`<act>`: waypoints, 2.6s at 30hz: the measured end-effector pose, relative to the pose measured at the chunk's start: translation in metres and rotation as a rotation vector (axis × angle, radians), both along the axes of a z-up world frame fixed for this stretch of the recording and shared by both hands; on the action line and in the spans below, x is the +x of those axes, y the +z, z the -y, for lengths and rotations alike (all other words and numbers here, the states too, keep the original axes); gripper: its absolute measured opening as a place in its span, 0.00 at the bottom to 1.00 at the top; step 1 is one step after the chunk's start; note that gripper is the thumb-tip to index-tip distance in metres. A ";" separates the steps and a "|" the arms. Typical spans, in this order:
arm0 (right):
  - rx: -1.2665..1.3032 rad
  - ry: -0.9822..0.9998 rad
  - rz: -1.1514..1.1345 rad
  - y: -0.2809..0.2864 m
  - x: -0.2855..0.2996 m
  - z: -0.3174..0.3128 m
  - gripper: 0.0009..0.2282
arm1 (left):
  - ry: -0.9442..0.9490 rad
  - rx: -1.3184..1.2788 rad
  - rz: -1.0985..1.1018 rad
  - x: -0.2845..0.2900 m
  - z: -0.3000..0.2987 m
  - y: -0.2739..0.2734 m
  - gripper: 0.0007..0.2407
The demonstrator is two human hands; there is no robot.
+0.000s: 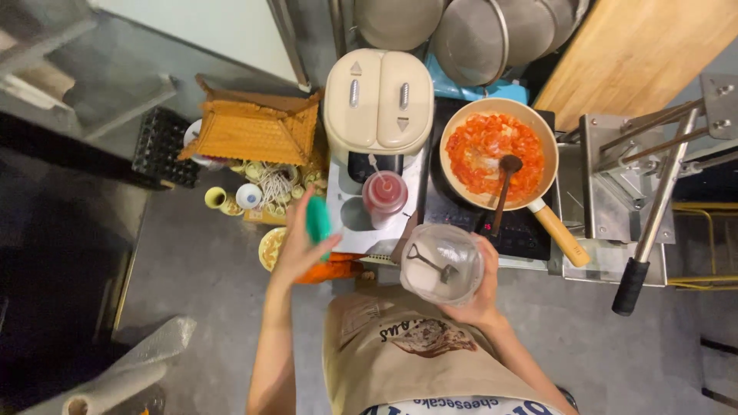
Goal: The person squeezes red sauce from a squeeze bottle into a pan on an induction cooktop, then stirs the sauce with a spoon. They briefly walk to another counter, return with a jar, spoon a white powdery ingredient from the jar into the pan, and continue stirring the sauce.
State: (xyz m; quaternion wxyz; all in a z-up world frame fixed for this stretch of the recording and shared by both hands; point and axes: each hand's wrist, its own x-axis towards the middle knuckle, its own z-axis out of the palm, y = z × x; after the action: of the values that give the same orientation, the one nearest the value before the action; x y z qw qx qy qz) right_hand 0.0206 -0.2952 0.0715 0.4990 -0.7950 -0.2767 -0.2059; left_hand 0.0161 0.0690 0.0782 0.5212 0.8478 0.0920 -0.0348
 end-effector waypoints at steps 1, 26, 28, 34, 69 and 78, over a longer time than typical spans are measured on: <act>-0.002 0.025 -0.023 0.004 0.000 0.001 0.52 | 0.042 -0.424 0.115 -0.021 0.003 0.030 0.43; -0.221 -0.073 0.084 0.055 -0.004 0.013 0.54 | -0.281 0.198 0.606 -0.010 0.167 0.131 0.42; -0.300 -0.090 0.121 0.065 -0.004 0.013 0.48 | -0.315 0.383 0.548 -0.008 0.173 0.136 0.40; -0.147 0.478 -0.463 0.076 0.026 0.061 0.57 | -0.706 0.398 0.525 -0.001 0.168 0.171 0.36; 0.148 0.235 -0.678 0.023 0.060 0.031 0.54 | 0.019 0.094 0.775 0.081 0.088 0.057 0.05; 0.166 0.197 -0.589 0.019 0.033 0.029 0.54 | 0.003 0.312 0.746 0.062 0.086 0.063 0.15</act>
State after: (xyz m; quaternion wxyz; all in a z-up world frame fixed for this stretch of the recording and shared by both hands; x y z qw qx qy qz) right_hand 0.0535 -0.3244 0.0905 0.6384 -0.7463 -0.1785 0.0604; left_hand 0.0784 -0.0171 0.1411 0.3841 0.8710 -0.0981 0.2902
